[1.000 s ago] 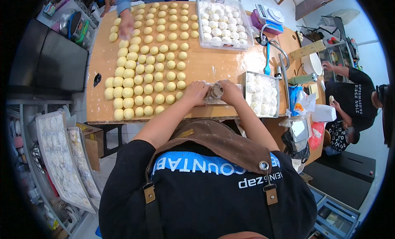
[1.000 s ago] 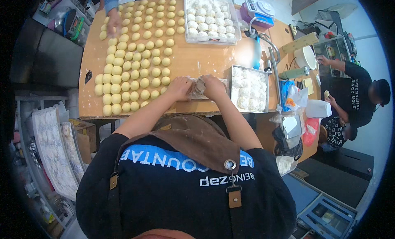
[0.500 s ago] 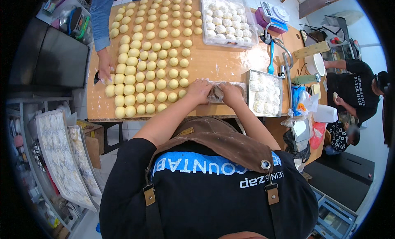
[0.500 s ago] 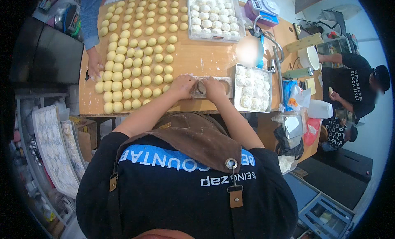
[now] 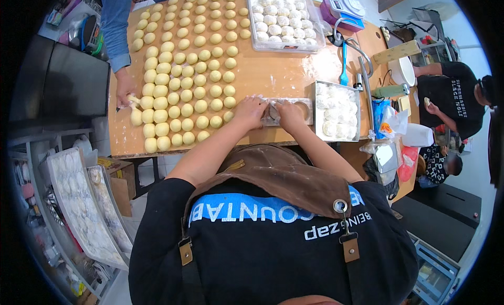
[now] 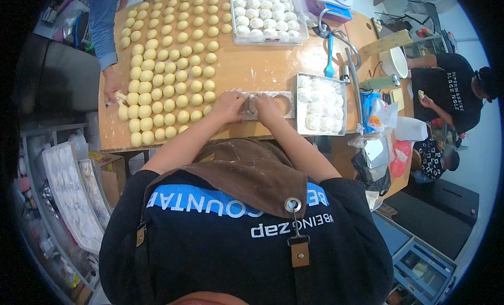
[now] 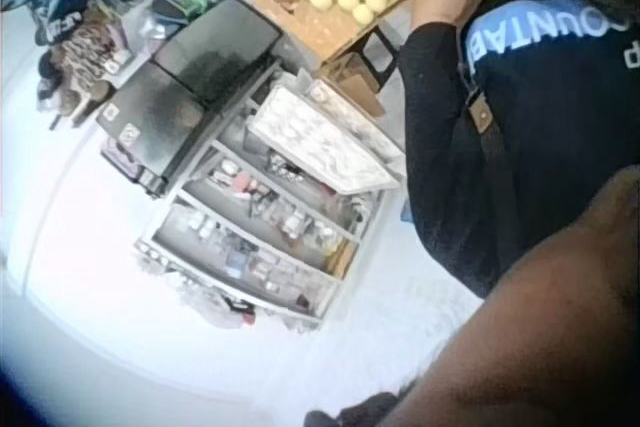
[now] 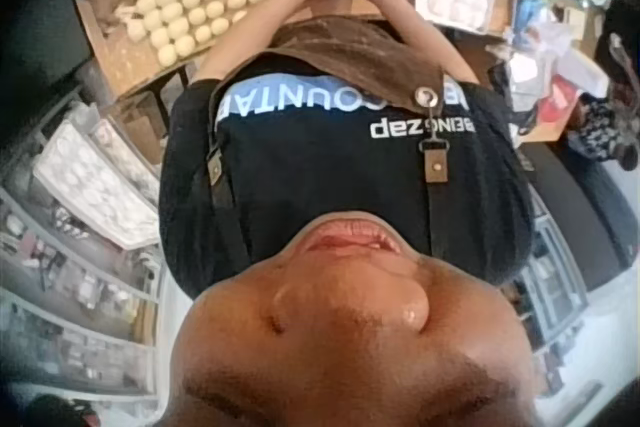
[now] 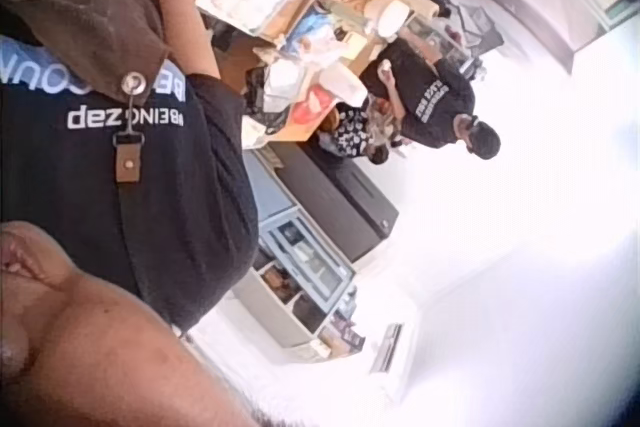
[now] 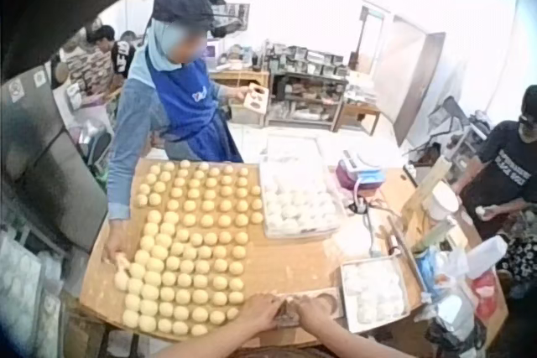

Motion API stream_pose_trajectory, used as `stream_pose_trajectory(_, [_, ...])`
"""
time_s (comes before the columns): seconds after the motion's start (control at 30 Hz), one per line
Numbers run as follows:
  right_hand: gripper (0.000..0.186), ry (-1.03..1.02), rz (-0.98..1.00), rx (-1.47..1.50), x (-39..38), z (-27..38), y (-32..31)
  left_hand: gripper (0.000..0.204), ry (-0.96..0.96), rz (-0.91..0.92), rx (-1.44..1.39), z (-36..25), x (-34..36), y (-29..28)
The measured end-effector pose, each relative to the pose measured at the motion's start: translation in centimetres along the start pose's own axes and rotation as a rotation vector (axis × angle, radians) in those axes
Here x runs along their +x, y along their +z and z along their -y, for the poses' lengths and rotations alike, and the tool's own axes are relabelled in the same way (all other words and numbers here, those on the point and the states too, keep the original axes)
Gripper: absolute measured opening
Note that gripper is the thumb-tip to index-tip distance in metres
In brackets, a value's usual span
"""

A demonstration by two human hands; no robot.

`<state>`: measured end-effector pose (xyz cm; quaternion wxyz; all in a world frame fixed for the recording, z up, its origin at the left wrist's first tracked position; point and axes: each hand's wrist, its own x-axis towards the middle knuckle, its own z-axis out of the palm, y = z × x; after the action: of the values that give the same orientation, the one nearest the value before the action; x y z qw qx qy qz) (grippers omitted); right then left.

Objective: The person shapes dough balls by hand, presses them into a circular mold to form rings, and places the shaped dough onto baking sheets.

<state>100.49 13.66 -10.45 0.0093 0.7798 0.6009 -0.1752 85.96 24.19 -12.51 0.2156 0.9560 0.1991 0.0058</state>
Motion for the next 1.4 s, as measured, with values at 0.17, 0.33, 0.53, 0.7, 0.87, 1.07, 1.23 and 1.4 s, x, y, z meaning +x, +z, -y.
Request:
stream_pose_trajectory(0.17, [0.034,-0.017,0.017,0.101,0.8,-2.2,-1.5,0.068,0.004,0.084,-0.009,-0.3,0.6,-1.0])
stream_pose_trajectory(0.33, [0.044,0.088,-0.108,0.157,-0.1,-3.0,-8.4,0.065,-0.013,-0.008,0.055,0.0,0.0,-0.1])
stream_pose_trajectory(0.53, [0.033,0.020,-0.028,0.134,-0.4,-1.9,-4.0,0.065,-0.004,0.041,0.055,-0.4,-0.1,-0.7])
stream_pose_trajectory(0.7, [0.031,0.021,0.129,-0.022,-0.2,0.3,-3.7,0.065,-0.018,0.075,0.038,-0.3,0.1,-0.9])
stream_pose_trajectory(0.87, [0.031,-0.081,0.086,-0.059,0.3,0.5,-2.9,0.067,-0.033,0.075,0.013,-0.1,0.1,-0.6])
stream_pose_trajectory(1.07, [0.032,-0.096,0.050,-0.076,0.0,-0.1,-0.7,0.073,-0.011,0.060,0.062,-0.4,-0.2,-0.3])
stream_pose_trajectory(1.23, [0.031,-0.106,-0.058,0.023,-0.2,-0.5,-0.4,0.071,-0.084,0.175,0.051,-0.5,0.2,-0.7])
stream_pose_trajectory(1.4, [0.031,-0.036,0.094,-0.002,0.3,-1.0,-2.6,0.076,-0.019,0.117,0.045,0.1,0.4,0.2])
